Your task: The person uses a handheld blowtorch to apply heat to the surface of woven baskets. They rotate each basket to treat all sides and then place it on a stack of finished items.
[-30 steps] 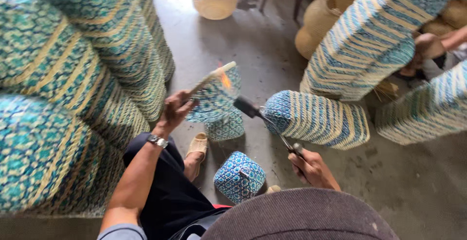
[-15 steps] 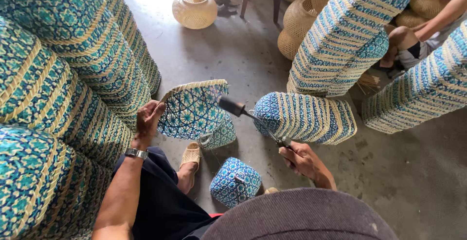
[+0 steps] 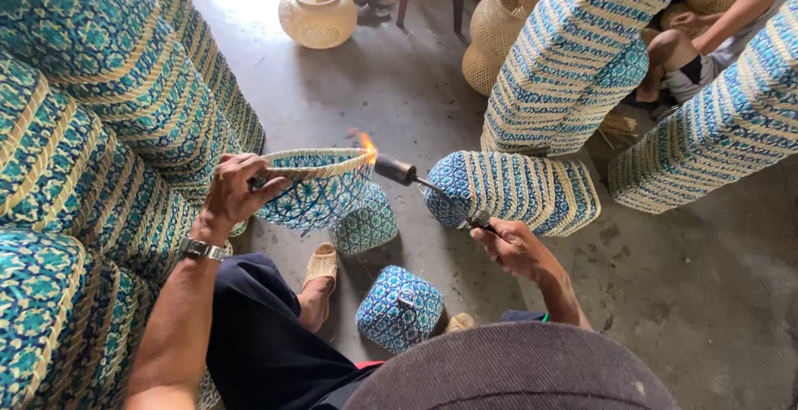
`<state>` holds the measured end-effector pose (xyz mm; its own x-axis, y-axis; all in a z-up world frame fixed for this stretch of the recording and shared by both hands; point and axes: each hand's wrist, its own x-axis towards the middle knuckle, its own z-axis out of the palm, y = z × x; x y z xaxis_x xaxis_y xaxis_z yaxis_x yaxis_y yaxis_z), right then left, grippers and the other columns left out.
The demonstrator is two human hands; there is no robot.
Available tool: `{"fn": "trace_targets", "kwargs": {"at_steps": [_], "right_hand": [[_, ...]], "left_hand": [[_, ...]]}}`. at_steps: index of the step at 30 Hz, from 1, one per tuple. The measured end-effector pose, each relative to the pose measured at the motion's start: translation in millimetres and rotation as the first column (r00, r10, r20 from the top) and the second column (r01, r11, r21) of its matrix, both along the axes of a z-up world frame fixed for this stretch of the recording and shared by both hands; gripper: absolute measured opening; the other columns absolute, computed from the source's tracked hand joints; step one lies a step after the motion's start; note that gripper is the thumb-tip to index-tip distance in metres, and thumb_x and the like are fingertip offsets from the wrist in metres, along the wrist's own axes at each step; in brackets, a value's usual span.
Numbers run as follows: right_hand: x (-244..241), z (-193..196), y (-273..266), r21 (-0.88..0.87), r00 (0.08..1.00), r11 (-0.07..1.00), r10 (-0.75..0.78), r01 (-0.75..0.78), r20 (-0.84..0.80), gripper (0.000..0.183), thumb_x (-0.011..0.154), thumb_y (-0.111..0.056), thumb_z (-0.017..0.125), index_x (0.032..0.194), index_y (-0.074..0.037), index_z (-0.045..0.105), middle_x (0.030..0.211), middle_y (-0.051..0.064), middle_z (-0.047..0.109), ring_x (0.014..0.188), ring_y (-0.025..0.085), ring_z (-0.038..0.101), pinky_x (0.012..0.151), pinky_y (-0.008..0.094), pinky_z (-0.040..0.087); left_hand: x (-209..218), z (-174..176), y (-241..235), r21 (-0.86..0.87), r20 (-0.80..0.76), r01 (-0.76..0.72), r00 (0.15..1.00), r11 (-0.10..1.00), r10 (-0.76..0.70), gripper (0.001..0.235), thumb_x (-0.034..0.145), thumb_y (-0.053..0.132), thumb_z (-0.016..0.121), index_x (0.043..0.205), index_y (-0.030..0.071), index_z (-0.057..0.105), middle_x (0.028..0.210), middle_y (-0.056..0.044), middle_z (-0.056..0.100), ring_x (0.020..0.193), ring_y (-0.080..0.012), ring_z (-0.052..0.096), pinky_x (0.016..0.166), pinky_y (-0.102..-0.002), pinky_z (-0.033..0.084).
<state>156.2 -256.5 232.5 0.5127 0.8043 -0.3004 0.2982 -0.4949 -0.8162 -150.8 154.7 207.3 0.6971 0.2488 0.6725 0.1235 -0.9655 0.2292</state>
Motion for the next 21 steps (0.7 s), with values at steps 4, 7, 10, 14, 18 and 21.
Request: {"fn": "trace_targets", "kwargs": {"at_steps": [4,7,10,14,18,21], "right_hand": [[2.8,-5.5,-10.8,0.034,0.998,0.999,0.0,0.002,-0.055,0.036,0.098,-0.039,0.062,0.081,-0.008,0.061,0.061,-0.001,0.054,0.049,0.008,0.049,0.044,0.028,0.042],[9.8,-8.0,-15.6,0.063,0.998,0.998,-0.02,0.024,-0.067,0.034,0.098,-0.038,0.062,0.08,-0.008,0.06,0.062,-0.002,0.055,0.049,0.008,0.049,0.044,0.028,0.041],[16.9,-11.0,-21.8,0.092,0.998,0.995,-0.03,0.035,-0.063,0.038,0.099,-0.038,0.062,0.078,-0.007,0.06,0.061,0.0,0.057,0.049,0.009,0.05,0.044,0.029,0.041],[19.1,-15.7,-29.2,0.085,0.995,0.995,-0.054,0.061,-0.082,0.037,0.099,-0.038,0.061,0.078,-0.008,0.06,0.061,-0.001,0.056,0.049,0.009,0.05,0.043,0.029,0.041],[18.2,-18.5,-31.8,0.159,0.995,0.987,-0.015,0.031,-0.101,0.036,0.098,-0.038,0.062,0.078,-0.008,0.06,0.06,0.0,0.057,0.047,0.009,0.049,0.041,0.029,0.04],[17.8,-17.9,-35.0,0.13,0.997,0.991,-0.03,0.039,-0.068,0.036,0.098,-0.038,0.062,0.077,-0.009,0.06,0.06,-0.001,0.057,0.047,0.008,0.05,0.041,0.028,0.041]], "left_hand": [[-8.4,-2.4,6.0,-0.066,0.044,0.022,0.999,0.998,-0.019,0.043,0.089,0.047,0.077,0.089,0.005,0.07,0.08,-0.01,0.066,0.079,-0.0261,0.064,0.081,-0.039,0.046],[-13.1,-20.3,17.4,-0.42,0.019,-0.045,0.998,0.906,0.058,0.042,0.09,0.049,0.073,0.089,0.006,0.072,0.07,-0.003,0.061,0.065,-0.0181,0.054,0.063,-0.034,0.041],[-18.2,-53.0,35.2,-0.662,0.049,-0.05,0.993,0.748,0.11,0.044,0.096,0.047,0.068,0.083,0.005,0.065,0.066,-0.001,0.05,0.063,-0.0113,0.044,0.058,-0.032,0.033],[-17.0,-103.0,55.7,-0.759,0.367,0.294,0.93,0.58,0.009,0.035,0.108,0.037,0.059,0.092,0.006,0.061,0.075,0.0,0.05,0.069,-0.0109,0.044,0.064,-0.03,0.034],[-11.8,-125.5,47.4,-0.594,0.382,0.198,0.922,0.78,0.057,0.026,0.121,0.025,0.049,0.106,0.006,0.058,0.082,0.0,0.052,0.073,-0.0123,0.046,0.07,-0.03,0.037],[-5.3,-114.3,24.3,-0.839,0.493,0.431,0.861,0.333,0.128,0.036,0.115,0.031,0.039,0.125,0.004,0.061,0.107,-0.006,0.065,0.096,-0.018,0.062,0.085,-0.035,0.051]]}}
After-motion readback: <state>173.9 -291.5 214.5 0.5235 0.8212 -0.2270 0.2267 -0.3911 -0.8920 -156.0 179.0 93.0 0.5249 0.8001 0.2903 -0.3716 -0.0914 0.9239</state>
